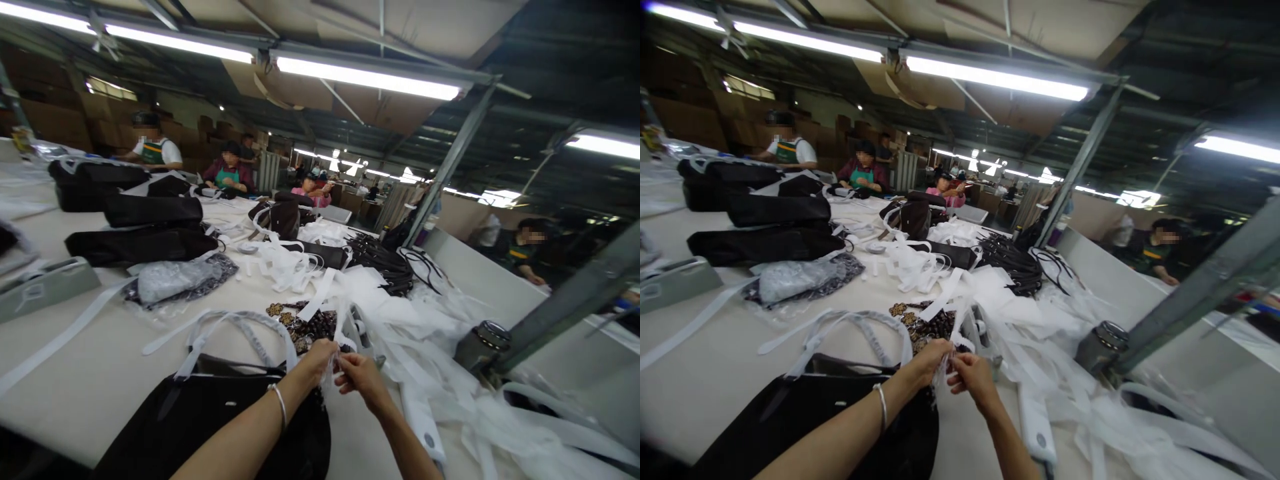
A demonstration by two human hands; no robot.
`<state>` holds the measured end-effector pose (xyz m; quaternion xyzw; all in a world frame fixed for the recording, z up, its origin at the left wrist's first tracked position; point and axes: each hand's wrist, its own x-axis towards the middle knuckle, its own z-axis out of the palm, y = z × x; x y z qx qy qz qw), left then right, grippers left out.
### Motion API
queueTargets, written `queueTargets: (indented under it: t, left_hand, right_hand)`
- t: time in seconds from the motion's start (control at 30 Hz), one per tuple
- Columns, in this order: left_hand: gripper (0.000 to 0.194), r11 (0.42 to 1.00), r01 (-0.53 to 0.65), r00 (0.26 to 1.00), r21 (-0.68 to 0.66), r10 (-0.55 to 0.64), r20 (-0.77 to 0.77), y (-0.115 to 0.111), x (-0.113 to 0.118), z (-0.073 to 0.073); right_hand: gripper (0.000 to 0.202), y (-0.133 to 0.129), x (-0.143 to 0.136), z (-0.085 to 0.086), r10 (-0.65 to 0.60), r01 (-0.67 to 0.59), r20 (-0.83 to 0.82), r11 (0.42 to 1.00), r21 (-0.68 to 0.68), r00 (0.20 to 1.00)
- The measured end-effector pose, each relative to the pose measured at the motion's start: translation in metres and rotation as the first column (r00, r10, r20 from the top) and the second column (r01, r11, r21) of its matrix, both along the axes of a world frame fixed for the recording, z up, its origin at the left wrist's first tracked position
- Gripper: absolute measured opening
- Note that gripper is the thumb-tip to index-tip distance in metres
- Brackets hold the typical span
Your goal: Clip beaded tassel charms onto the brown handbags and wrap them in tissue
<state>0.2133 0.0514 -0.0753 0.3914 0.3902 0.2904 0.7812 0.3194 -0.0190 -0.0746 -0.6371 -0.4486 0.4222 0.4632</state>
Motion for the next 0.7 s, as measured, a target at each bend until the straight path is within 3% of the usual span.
queueTargets:
  t: [0.07, 0.23, 0.4, 0.53, 0.63, 0.7]
  left_hand:
    - [0.026, 1.000, -0.024, 1.000, -0.010, 0.024, 0.014, -0.002, 0.008, -0.003]
    - [0.026, 0.993, -0.108, 0.993, -0.037, 0.110, 0.042, 0.001, 0.021, -0.011]
    - [0.025, 0.985, -0.166, 0.986, -0.048, 0.167, 0.006, 0.010, 0.029, -0.015]
    - [0.030, 0.982, -0.184, 0.982, -0.044, 0.182, -0.042, 0.012, 0.033, -0.016]
    - [0.032, 0.984, -0.169, 0.982, -0.052, 0.164, -0.091, 0.007, 0.043, -0.020]
    - [0.033, 0.985, -0.166, 0.979, -0.052, 0.159, -0.125, 0.004, 0.051, -0.024]
  right_hand:
    - [0.029, 0.000, 0.006, 0.000, -0.011, 0.010, -0.002, 0.994, -0.112, 1.000]
    - [0.024, -0.001, 0.016, -0.008, -0.076, 0.080, 0.053, 0.994, -0.071, 0.996]
    - [0.018, -0.017, 0.021, -0.009, -0.035, 0.039, 0.072, 0.998, -0.053, 0.997]
    - [0.016, -0.052, 0.033, 0.007, 0.047, -0.042, 0.096, 0.998, -0.055, 0.994]
    - [0.022, -0.085, 0.041, 0.026, -0.015, -0.007, 0.206, 0.995, 0.104, 0.978]
    - [0.025, -0.105, 0.041, 0.038, -0.056, 0.024, 0.173, 0.983, 0.183, 0.983]
